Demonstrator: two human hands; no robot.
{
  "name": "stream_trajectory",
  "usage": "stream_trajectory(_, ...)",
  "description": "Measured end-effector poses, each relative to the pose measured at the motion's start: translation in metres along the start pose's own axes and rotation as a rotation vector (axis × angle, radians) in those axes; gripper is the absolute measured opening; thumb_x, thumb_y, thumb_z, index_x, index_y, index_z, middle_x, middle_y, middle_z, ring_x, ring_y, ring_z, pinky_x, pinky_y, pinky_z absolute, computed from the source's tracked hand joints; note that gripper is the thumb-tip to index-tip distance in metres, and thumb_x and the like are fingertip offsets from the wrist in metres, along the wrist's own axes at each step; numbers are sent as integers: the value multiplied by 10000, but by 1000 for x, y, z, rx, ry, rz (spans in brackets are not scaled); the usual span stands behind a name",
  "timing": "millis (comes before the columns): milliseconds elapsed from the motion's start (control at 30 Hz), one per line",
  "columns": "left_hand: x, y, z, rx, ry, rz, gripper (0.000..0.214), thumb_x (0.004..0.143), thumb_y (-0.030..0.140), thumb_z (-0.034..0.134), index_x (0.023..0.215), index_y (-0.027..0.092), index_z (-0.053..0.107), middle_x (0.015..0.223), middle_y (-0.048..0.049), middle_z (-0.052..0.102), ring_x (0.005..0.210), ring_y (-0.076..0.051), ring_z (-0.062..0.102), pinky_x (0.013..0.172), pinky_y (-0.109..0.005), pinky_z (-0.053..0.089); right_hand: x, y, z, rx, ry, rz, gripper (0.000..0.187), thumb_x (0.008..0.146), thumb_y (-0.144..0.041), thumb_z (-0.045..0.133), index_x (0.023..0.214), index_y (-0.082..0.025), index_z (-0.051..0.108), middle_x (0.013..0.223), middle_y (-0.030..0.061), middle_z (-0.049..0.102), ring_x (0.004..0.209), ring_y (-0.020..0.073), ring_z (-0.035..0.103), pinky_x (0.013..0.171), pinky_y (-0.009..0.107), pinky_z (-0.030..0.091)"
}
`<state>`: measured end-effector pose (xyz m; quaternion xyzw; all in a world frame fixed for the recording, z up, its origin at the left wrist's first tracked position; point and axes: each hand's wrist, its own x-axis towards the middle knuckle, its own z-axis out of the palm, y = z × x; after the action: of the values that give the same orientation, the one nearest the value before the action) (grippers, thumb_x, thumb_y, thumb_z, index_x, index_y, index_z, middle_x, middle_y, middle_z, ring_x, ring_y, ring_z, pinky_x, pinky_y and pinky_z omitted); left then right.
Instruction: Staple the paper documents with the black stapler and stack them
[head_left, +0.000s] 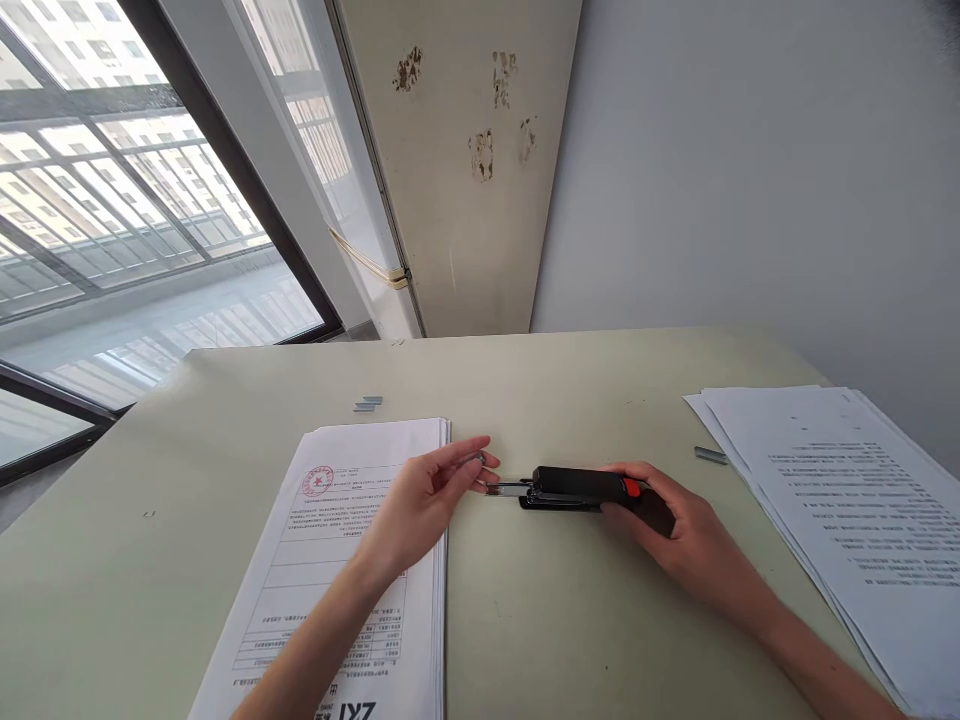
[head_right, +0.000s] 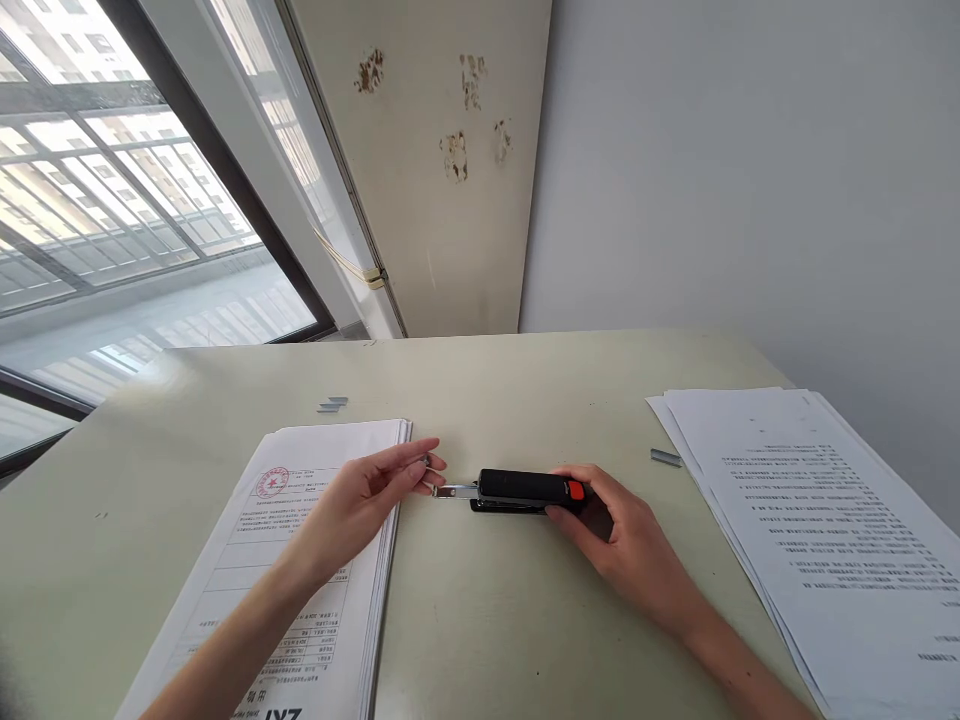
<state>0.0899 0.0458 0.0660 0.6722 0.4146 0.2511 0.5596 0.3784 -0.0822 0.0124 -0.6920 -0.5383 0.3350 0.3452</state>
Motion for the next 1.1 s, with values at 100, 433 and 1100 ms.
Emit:
stream_trajectory(100,-2,-6,7,360,83,227,364,1098,380,541,1420,275,673,1247,-26,798,1103,-214,767,1012,-381,609,0,-1,-1,9,-2,-3,377,1018,-607,616,1271,-331,652,1129,14,752,905,221,692,725,301,544)
stream_trajectory(433,2,-22,14,613,-107,467,373,1139,319,479,1486,277,610,1355,-15,763,1161,-204,774,999,-339,639,1,1,0,20,5,-30,341,1017,-581,632,1255,-337,653,1192,12,742,980,225,689,790,306,544)
stream_trajectory(1100,13,-24,10,665,-155,581,326,1106,278,557,1407,243,678,1377,-58,745,1243,-235,729,1066,-405,612,1,1,-1,18,-8,-15,341,1028,-584,613,1278,-353,641,1181,26,731,1073,260,692,833,339,566)
